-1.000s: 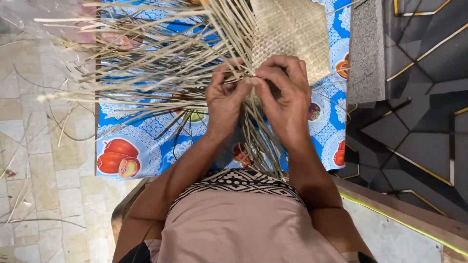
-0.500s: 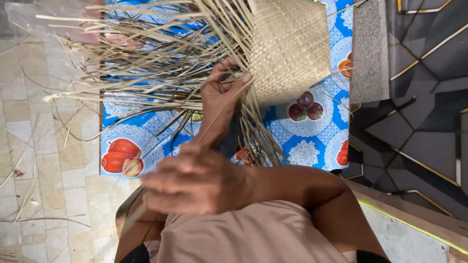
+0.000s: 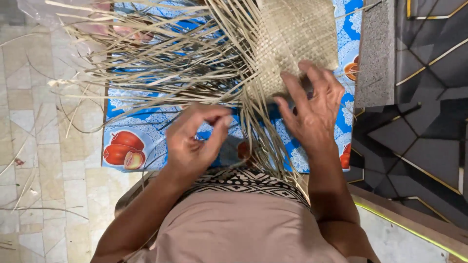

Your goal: Weaving dried leaf strands to create a traditional hat

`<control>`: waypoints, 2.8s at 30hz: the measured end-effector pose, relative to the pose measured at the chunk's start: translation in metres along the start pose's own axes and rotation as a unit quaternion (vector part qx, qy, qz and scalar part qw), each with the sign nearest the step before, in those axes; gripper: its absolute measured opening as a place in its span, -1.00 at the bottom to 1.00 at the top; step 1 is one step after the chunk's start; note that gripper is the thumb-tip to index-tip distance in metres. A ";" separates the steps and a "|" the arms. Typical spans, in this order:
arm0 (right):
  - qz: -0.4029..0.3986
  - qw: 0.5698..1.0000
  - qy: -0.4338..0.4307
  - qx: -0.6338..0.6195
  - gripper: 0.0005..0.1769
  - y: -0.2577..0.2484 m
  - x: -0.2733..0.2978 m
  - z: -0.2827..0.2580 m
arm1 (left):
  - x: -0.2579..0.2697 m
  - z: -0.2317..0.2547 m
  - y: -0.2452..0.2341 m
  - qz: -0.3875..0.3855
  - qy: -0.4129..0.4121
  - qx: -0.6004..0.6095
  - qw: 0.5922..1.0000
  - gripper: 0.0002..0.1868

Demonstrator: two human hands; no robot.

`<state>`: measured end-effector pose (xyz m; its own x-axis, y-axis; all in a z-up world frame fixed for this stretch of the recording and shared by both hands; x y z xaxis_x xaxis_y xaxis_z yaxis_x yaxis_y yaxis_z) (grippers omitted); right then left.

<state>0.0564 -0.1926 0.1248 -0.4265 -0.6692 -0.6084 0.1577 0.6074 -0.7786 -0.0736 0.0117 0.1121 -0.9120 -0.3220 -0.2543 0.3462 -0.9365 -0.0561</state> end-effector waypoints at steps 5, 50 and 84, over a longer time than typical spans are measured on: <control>-0.011 1.000 -0.010 0.010 -0.56 0.009 0.004 0.003 | -0.024 -0.016 0.009 0.084 0.134 -0.385 0.909 -0.79; -0.136 0.944 0.007 -0.301 -0.80 0.034 -0.069 -0.001 | -0.050 -0.046 0.035 0.036 -0.095 0.140 0.985 -0.91; 0.078 0.973 -0.207 -0.064 -0.90 0.026 -0.032 -0.026 | -0.054 -0.074 0.047 0.061 -0.104 0.116 0.986 -0.86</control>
<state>0.0515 -0.1443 0.1280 -0.0071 -0.6638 -0.7478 0.0675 0.7458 -0.6627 0.0086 -0.0043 0.0519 -0.9000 -0.4340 -0.0407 0.4193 -0.8875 0.1912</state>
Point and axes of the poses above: each hand's wrist, its own x-axis away from the middle knuckle, its own y-axis out of the palm, z = x × y, the point moved 3 cm from there along -x, towards the middle knuckle, and after that the axes turned 10 degrees about -x, right-handed, at the moved point
